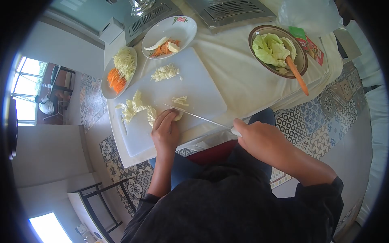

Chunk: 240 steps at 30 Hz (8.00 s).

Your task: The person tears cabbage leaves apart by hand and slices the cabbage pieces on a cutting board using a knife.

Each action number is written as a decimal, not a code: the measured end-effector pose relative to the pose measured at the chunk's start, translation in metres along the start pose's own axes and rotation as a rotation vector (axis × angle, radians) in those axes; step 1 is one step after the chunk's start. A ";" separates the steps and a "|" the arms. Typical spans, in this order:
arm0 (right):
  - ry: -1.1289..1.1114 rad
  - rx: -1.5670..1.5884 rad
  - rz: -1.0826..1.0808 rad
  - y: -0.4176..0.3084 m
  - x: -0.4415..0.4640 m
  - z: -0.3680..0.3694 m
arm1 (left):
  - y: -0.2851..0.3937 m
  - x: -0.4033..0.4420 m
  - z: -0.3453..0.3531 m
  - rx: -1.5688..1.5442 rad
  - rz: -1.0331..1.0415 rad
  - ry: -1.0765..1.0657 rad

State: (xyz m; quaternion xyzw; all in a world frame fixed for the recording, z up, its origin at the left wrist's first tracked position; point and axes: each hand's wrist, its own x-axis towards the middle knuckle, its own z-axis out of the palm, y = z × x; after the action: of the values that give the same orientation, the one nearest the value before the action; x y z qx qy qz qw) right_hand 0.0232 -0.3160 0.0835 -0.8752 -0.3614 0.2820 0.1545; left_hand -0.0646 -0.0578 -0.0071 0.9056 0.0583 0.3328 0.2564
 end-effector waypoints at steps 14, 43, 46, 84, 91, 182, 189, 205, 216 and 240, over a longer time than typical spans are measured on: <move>0.066 0.003 -0.089 -0.016 0.034 0.013 | 0.002 0.000 -0.002 -0.013 0.009 -0.005; 0.491 -0.350 -0.072 0.007 0.035 0.042 | 0.033 0.010 0.000 0.128 -0.165 -0.211; 0.500 -0.330 -0.085 0.007 0.036 0.043 | 0.035 0.010 0.001 0.154 -0.168 -0.211; 0.565 -0.221 -0.121 0.001 0.034 0.037 | 0.010 0.007 -0.015 0.022 -0.048 -0.051; 0.586 -0.253 -0.117 -0.002 0.033 0.038 | 0.015 0.028 -0.018 0.142 -0.050 -0.198; 0.342 0.261 -0.086 -0.020 -0.006 0.025 | 0.008 0.006 -0.027 0.005 0.043 -0.272; 0.373 0.076 -0.099 -0.027 0.003 0.040 | 0.004 0.004 -0.016 0.101 0.056 -0.247; 0.306 -0.030 -0.127 -0.019 0.009 0.048 | 0.003 0.003 -0.003 0.122 0.002 -0.123; 0.001 0.083 0.022 -0.021 -0.016 0.016 | 0.005 0.003 -0.002 0.087 -0.012 -0.100; 0.306 -0.176 -0.170 -0.006 0.040 0.029 | 0.002 -0.001 0.003 0.068 -0.029 -0.049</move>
State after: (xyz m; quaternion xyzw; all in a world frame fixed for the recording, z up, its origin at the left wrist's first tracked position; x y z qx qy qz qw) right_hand 0.0252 -0.2810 0.0484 -0.8843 -0.4297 0.0990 0.1537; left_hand -0.0633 -0.0612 -0.0087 0.9207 0.0767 0.3048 0.2314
